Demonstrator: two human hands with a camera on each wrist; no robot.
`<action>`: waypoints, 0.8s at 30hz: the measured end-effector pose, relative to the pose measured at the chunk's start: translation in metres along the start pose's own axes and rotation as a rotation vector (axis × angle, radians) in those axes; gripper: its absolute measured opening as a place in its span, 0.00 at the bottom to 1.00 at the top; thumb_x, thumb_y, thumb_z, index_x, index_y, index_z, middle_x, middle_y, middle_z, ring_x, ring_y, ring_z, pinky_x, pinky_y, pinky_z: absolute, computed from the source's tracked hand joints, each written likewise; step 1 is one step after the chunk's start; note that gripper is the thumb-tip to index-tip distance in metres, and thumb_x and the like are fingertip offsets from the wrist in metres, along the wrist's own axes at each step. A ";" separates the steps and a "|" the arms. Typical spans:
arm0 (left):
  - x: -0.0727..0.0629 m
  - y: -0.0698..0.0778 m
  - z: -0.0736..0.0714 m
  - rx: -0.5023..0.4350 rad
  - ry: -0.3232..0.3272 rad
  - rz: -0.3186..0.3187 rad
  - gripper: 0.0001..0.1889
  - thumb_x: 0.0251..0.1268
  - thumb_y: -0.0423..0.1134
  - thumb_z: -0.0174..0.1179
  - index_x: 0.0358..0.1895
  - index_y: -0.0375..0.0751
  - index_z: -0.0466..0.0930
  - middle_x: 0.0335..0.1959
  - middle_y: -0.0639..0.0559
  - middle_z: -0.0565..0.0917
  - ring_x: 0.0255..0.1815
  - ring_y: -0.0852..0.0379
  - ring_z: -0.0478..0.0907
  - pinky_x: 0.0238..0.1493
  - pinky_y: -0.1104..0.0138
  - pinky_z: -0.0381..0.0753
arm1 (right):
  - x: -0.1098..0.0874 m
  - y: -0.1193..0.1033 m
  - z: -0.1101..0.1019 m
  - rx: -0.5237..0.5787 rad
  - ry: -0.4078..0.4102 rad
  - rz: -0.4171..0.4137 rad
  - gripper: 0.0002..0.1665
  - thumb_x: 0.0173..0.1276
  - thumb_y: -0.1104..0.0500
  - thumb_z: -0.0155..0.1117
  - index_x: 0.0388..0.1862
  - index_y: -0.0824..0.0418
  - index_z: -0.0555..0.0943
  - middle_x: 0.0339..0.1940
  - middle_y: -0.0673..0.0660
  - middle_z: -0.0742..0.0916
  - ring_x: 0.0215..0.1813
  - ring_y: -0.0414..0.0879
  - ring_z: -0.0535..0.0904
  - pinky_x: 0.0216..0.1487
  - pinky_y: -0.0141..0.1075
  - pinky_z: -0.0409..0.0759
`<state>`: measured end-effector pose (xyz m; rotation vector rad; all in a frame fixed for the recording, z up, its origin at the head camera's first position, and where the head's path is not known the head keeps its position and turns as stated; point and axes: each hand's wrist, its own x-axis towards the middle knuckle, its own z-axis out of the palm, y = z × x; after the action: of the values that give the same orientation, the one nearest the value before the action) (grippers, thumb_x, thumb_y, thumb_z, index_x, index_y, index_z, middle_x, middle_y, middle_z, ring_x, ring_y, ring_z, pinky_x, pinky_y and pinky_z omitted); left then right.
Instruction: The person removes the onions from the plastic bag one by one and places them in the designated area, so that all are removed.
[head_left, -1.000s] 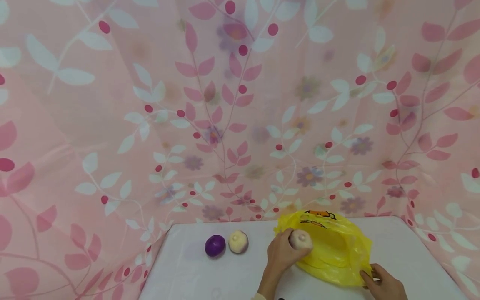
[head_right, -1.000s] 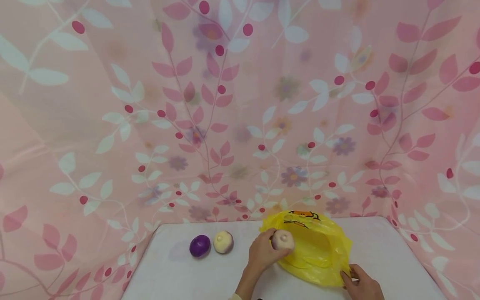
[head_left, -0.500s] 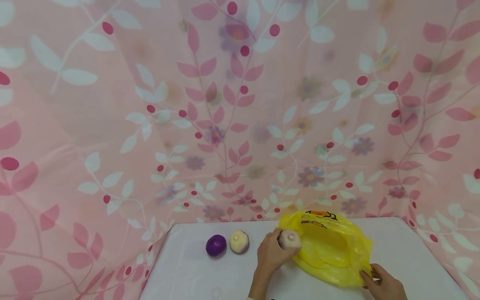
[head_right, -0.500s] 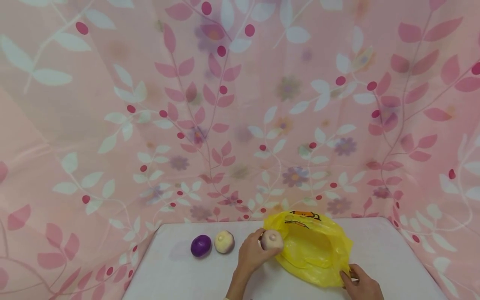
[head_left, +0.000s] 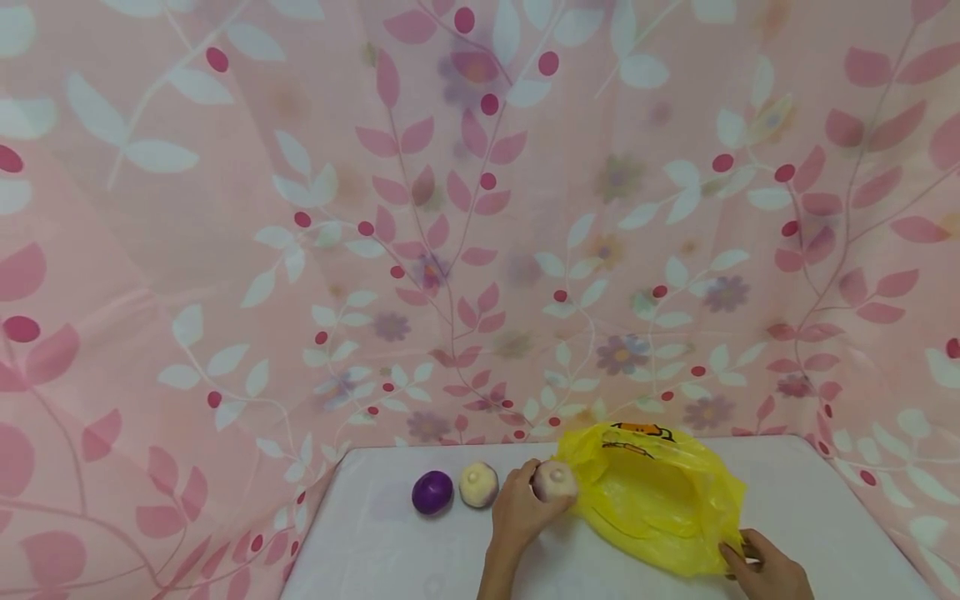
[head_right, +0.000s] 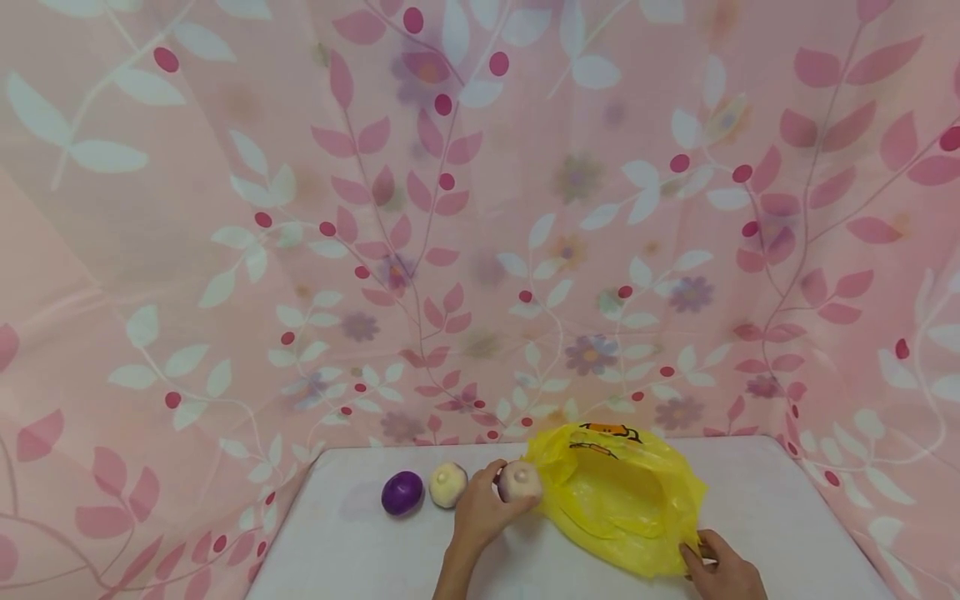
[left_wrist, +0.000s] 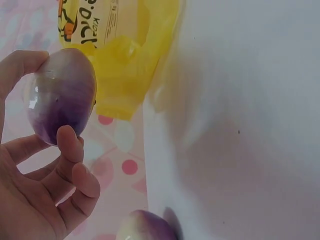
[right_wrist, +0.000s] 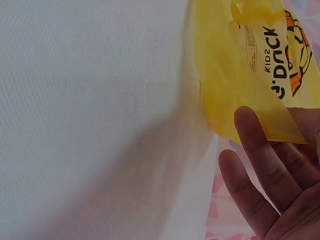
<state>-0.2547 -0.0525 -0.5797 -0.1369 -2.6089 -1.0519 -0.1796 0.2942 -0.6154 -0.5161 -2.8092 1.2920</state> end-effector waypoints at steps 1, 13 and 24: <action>0.000 -0.002 -0.002 -0.002 0.011 0.003 0.36 0.39 0.67 0.72 0.52 0.49 0.83 0.41 0.55 0.84 0.38 0.57 0.79 0.37 0.60 0.79 | 0.000 0.000 0.000 -0.001 -0.002 0.001 0.34 0.63 0.40 0.69 0.47 0.71 0.77 0.34 0.65 0.87 0.27 0.47 0.84 0.30 0.41 0.82; -0.002 -0.025 -0.017 -0.011 0.018 -0.046 0.36 0.41 0.68 0.71 0.51 0.49 0.83 0.44 0.56 0.84 0.42 0.57 0.81 0.42 0.57 0.80 | -0.003 -0.002 -0.002 0.012 0.001 -0.028 0.33 0.64 0.42 0.69 0.47 0.71 0.77 0.32 0.63 0.88 0.27 0.46 0.85 0.28 0.38 0.82; -0.006 -0.041 -0.028 0.026 0.011 -0.091 0.40 0.38 0.71 0.70 0.53 0.48 0.82 0.43 0.54 0.84 0.39 0.58 0.79 0.37 0.57 0.80 | -0.002 0.002 0.002 0.013 0.022 -0.026 0.32 0.63 0.42 0.70 0.46 0.71 0.78 0.32 0.64 0.88 0.26 0.47 0.85 0.28 0.40 0.82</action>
<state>-0.2502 -0.1020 -0.5897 -0.0062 -2.6398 -1.0444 -0.1777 0.2935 -0.6174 -0.4887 -2.7781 1.2917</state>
